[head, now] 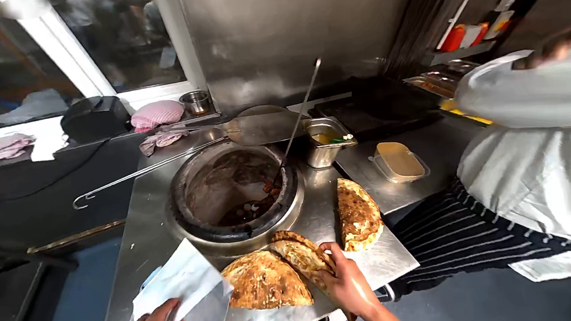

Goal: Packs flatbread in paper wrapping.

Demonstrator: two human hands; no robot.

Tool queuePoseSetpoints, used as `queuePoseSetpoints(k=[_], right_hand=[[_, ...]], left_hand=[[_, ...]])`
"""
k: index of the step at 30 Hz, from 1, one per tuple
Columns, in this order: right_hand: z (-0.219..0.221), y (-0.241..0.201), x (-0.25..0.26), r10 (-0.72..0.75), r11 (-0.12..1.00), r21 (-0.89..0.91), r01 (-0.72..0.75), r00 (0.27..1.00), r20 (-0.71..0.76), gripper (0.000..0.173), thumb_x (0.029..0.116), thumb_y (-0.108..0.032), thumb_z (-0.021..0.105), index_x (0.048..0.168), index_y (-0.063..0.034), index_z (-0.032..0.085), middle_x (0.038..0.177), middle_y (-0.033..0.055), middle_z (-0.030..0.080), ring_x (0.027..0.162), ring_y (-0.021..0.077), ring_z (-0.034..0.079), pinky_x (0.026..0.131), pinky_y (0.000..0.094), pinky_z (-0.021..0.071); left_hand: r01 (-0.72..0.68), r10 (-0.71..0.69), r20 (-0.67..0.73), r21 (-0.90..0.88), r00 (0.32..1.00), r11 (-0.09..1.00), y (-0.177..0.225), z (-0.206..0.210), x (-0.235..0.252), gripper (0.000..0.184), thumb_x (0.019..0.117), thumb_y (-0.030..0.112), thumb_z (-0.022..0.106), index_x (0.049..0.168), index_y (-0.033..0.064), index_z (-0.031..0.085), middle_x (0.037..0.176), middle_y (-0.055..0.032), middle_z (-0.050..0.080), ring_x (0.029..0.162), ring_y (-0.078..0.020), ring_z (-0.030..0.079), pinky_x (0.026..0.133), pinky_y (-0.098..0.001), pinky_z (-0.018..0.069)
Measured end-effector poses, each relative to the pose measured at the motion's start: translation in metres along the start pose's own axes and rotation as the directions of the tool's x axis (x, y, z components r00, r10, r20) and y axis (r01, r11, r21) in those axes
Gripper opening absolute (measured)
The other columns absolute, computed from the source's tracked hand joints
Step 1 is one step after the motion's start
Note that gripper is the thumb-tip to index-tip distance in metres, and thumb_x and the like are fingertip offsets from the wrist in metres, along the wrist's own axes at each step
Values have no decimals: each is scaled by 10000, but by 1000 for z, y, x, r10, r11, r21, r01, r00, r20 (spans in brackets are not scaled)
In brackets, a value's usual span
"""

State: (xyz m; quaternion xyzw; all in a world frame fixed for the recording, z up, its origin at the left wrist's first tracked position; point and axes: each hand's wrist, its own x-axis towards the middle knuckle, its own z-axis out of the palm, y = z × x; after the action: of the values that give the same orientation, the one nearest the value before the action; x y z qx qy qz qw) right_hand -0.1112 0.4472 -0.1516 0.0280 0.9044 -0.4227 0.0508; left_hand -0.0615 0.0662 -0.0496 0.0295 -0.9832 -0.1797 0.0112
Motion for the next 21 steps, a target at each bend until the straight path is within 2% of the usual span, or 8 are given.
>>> queuePoseSetpoints(k=[2, 5, 6, 8, 12, 15, 19, 21], right_hand=[[-20, -14, -11, -70, 997, 30, 72, 994, -80, 634, 813, -92, 743, 1413, -136, 543, 948, 62, 751, 802, 212, 734, 717, 469, 613], [-62, -57, -34, -178, 957, 230, 178, 984, -21, 785, 799, 51, 744, 1519, -10, 434, 1319, 108, 673, 1123, 130, 690, 970, 358, 592], [-71, -71, -40, -230, 922, 322, 213, 973, 15, 779, 783, 81, 730, 1499, 37, 427, 1332, 97, 665, 1134, 107, 684, 978, 330, 594], [-75, -96, -48, -304, 847, 491, 206, 944, 128, 734, 796, 92, 707, 1471, 57, 420, 1300, 69, 680, 1110, 126, 699, 958, 363, 611], [-38, -145, -56, -240, 816, 577, 10, 915, 323, 697, 818, 108, 684, 1466, 47, 434, 1254, 129, 687, 1076, 214, 711, 929, 425, 617], [-25, -161, -52, -135, 818, 568, -84, 933, 333, 696, 808, 140, 671, 1456, 15, 450, 1194, 129, 703, 1014, 215, 726, 871, 404, 633], [-14, -169, -43, -123, 840, 534, -95, 926, 358, 711, 806, 155, 671, 1462, 7, 441, 1179, 129, 709, 993, 210, 733, 862, 397, 636], [-2, -175, -40, -123, 861, 500, -94, 915, 384, 715, 800, 146, 686, 1461, -1, 458, 1177, 125, 717, 994, 209, 736, 862, 394, 637]], left_hand=[[46, -46, 4, -40, 999, 998, 11, 1, 3, 369, 921, 218, 646, 1234, 40, 726, 871, -219, 738, 764, -420, 706, 706, -655, 539], [83, -86, -102, -33, 991, 996, 19, 4, 13, 385, 866, 177, 677, 1224, 49, 737, 799, -184, 733, 709, -399, 707, 673, -647, 553], [83, -85, -132, -20, 988, 996, 22, 5, 17, 386, 858, 173, 670, 1218, 53, 742, 797, -178, 736, 709, -395, 715, 666, -641, 561], [105, -107, -118, -19, 987, 994, 30, 4, 25, 366, 884, 170, 634, 1218, 69, 744, 830, -174, 745, 756, -390, 729, 694, -618, 572], [194, -196, -43, -39, 980, 980, 41, -2, 31, 338, 973, 176, 605, 1287, 106, 708, 1005, -155, 764, 940, -360, 740, 837, -564, 581], [181, -193, -156, -92, 969, 979, 30, 3, 26, 381, 955, 129, 594, 1320, 83, 695, 1003, -150, 768, 912, -347, 746, 814, -551, 589], [104, -132, -232, -128, 964, 986, 18, 11, 19, 444, 948, 119, 569, 1378, 46, 650, 990, -163, 766, 877, -341, 751, 788, -534, 602], [41, -63, -296, -81, 953, 996, 24, 20, 17, 432, 934, 119, 586, 1351, 38, 665, 922, -155, 758, 784, -332, 752, 695, -517, 615]])
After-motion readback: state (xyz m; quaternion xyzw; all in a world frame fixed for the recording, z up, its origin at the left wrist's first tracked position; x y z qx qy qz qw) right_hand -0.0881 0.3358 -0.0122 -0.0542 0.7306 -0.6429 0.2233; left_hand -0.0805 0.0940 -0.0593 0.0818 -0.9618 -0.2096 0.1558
